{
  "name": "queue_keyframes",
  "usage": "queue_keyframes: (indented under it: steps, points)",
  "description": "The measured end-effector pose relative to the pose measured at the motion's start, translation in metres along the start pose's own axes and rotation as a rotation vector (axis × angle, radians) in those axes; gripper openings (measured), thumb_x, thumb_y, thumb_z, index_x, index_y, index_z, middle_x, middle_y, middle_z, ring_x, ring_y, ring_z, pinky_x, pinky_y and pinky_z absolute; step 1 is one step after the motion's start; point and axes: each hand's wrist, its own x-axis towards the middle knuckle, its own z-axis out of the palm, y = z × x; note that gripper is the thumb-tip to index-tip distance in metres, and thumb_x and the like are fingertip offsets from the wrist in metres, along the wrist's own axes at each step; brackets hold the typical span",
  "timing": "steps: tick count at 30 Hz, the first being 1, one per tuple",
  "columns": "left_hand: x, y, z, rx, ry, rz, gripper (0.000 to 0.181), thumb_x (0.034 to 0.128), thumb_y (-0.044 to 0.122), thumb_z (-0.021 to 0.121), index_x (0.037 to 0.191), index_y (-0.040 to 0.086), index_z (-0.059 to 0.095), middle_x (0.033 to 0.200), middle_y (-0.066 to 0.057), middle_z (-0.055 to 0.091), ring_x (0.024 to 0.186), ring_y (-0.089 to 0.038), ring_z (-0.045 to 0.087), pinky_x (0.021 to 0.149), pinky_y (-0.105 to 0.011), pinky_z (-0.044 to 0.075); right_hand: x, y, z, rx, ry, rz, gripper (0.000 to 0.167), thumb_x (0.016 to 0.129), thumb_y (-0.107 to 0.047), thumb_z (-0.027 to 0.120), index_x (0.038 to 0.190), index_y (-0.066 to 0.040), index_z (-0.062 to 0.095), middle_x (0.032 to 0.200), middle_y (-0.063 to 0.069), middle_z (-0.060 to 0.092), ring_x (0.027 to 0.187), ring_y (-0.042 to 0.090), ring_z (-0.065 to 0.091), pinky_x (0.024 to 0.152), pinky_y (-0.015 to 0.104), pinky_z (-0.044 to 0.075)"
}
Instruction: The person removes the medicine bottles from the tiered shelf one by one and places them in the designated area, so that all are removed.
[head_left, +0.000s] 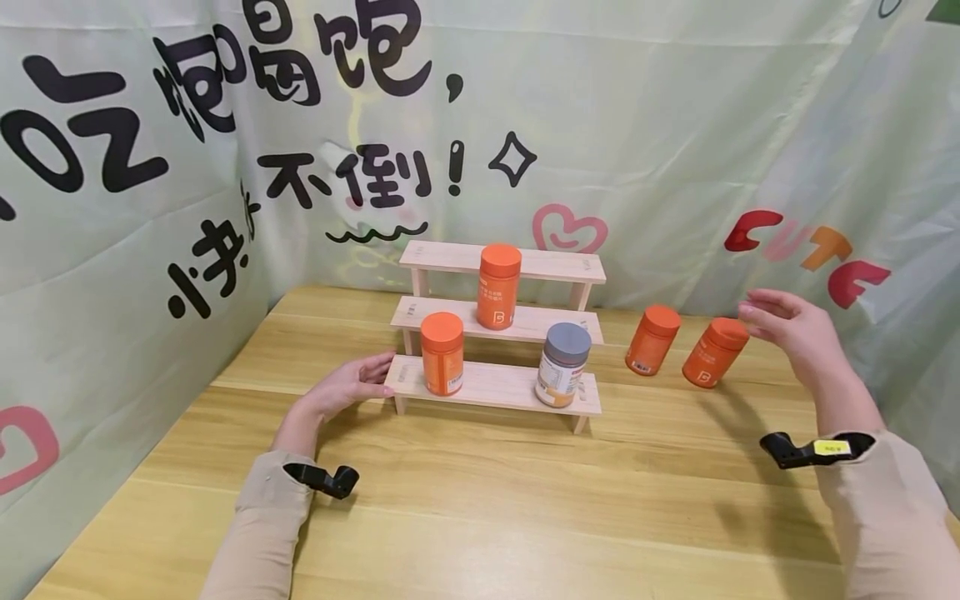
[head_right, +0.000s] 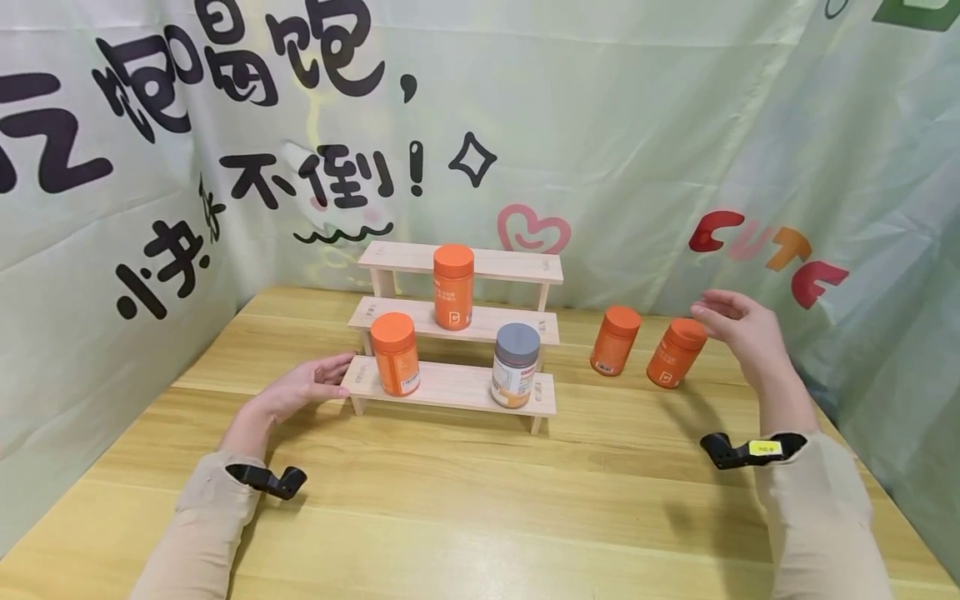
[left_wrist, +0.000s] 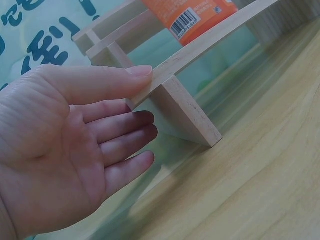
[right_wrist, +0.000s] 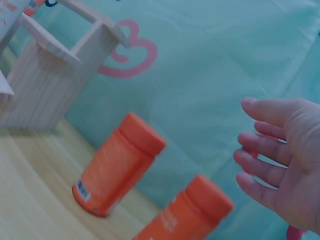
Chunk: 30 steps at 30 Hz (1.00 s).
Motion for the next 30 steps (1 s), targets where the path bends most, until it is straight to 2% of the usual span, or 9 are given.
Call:
queue_keyframes:
  steps: [2, 4, 8, 16, 24, 30]
  points:
    - [0.000, 0.000, 0.000, 0.006, -0.003, 0.005, 0.078, 0.0853, 0.004, 0.063, 0.143, -0.012, 0.012, 0.148, -0.028, 0.013, 0.136, -0.039, 0.016, 0.109, -0.046, 0.018, 0.003, -0.007, 0.004, -0.141, -0.009, 0.006, 0.027, 0.089, -0.029, 0.061, 0.115, -0.028, 0.052, 0.092, -0.030, 0.058, 0.082, -0.008, 0.059, 0.070, 0.006, 0.046]
    - [0.000, 0.000, 0.001, 0.004, -0.007, 0.009, 0.078, 0.0854, 0.003, 0.062, 0.142, -0.013, 0.012, 0.147, -0.029, 0.013, 0.136, -0.040, 0.015, 0.109, -0.046, 0.019, 0.006, -0.015, 0.008, -0.223, -0.032, 0.017, 0.035, 0.090, -0.035, 0.059, 0.122, -0.026, 0.049, 0.094, -0.032, 0.056, 0.083, -0.009, 0.058, 0.071, 0.005, 0.044]
    - [0.000, 0.000, 0.001, 0.000, -0.017, 0.013, 0.078, 0.0852, 0.004, 0.062, 0.142, -0.013, 0.011, 0.147, -0.029, 0.012, 0.136, -0.040, 0.015, 0.108, -0.045, 0.020, 0.011, -0.031, 0.019, -0.284, -0.074, 0.003, 0.045, 0.090, -0.038, 0.057, 0.129, -0.021, 0.045, 0.097, -0.030, 0.056, 0.084, -0.010, 0.057, 0.073, 0.006, 0.044]
    - [0.000, 0.000, 0.000, -0.014, -0.018, 0.003, 0.080, 0.0852, 0.004, 0.063, 0.142, -0.013, 0.010, 0.148, -0.029, 0.011, 0.136, -0.039, 0.015, 0.108, -0.043, 0.021, 0.019, -0.055, 0.052, -0.190, -0.143, -0.111, 0.049, 0.093, -0.025, 0.057, 0.134, -0.003, 0.040, 0.100, -0.024, 0.059, 0.093, -0.007, 0.057, 0.077, 0.011, 0.048]
    - [0.000, 0.000, 0.001, -0.011, -0.020, 0.006, 0.079, 0.0854, 0.004, 0.062, 0.142, -0.013, 0.009, 0.148, -0.029, 0.010, 0.136, -0.039, 0.014, 0.108, -0.044, 0.021, 0.029, -0.075, 0.082, -0.176, -0.164, -0.129, 0.056, 0.090, -0.029, 0.060, 0.136, -0.004, 0.041, 0.106, -0.017, 0.060, 0.099, 0.001, 0.058, 0.079, 0.012, 0.048]
    - [0.000, 0.000, 0.001, 0.001, -0.015, 0.006, 0.079, 0.0854, 0.005, 0.062, 0.142, -0.013, 0.010, 0.148, -0.029, 0.011, 0.136, -0.039, 0.015, 0.108, -0.044, 0.021, 0.033, -0.087, 0.103, -0.167, -0.207, -0.157, 0.056, 0.089, -0.026, 0.062, 0.137, -0.004, 0.041, 0.121, 0.002, 0.058, 0.099, 0.002, 0.058, 0.081, 0.015, 0.049]
